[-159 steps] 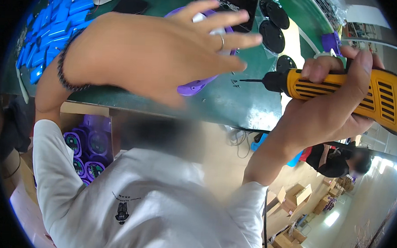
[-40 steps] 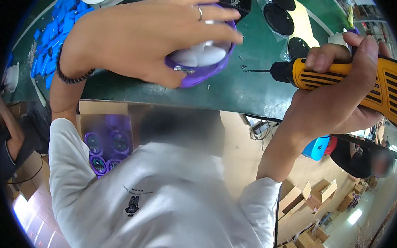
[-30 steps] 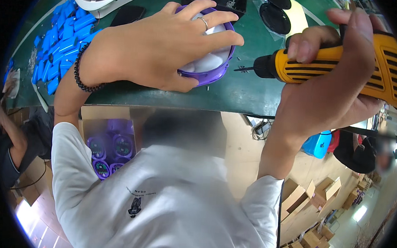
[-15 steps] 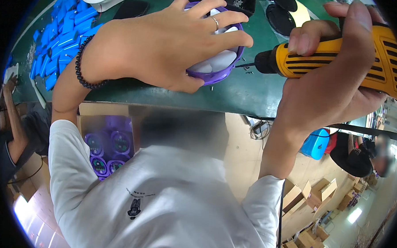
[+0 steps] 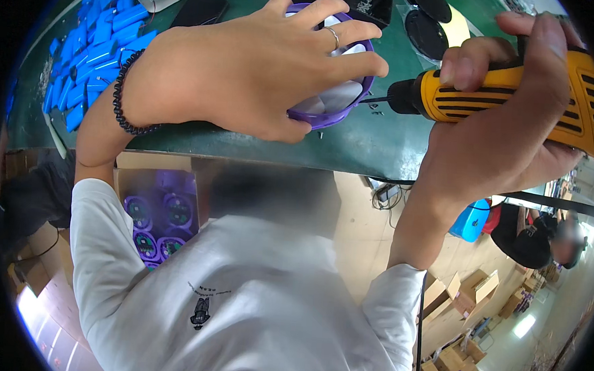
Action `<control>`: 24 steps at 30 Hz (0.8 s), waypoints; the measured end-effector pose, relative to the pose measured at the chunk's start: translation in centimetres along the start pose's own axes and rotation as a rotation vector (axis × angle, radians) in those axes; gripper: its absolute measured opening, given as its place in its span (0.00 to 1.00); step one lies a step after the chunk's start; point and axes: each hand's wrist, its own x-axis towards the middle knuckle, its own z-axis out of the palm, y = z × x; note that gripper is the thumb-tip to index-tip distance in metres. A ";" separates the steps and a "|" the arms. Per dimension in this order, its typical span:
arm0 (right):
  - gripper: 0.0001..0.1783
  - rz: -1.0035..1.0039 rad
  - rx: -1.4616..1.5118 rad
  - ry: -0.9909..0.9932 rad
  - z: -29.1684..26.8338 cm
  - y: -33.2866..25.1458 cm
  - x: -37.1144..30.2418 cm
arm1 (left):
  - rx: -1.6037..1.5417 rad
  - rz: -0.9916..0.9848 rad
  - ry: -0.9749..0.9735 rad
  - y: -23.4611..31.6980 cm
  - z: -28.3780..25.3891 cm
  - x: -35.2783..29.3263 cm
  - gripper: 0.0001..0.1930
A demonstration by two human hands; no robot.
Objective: The recorder is assembling an electronic device, specifically installing a fan into a purple housing using an electric screwdriver.
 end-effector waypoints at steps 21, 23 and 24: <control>0.16 0.032 -0.055 0.304 -0.4 0.4 -0.3 | -0.228 0.135 -0.092 0.1 -2.8 1.3 0.37; 0.18 0.023 -0.045 0.337 -0.5 0.6 0.0 | -0.235 0.108 -0.061 0.2 -2.2 0.9 0.37; 0.19 0.019 -0.040 0.355 -0.6 0.8 0.2 | -0.123 0.057 -0.024 0.4 -1.4 0.5 0.40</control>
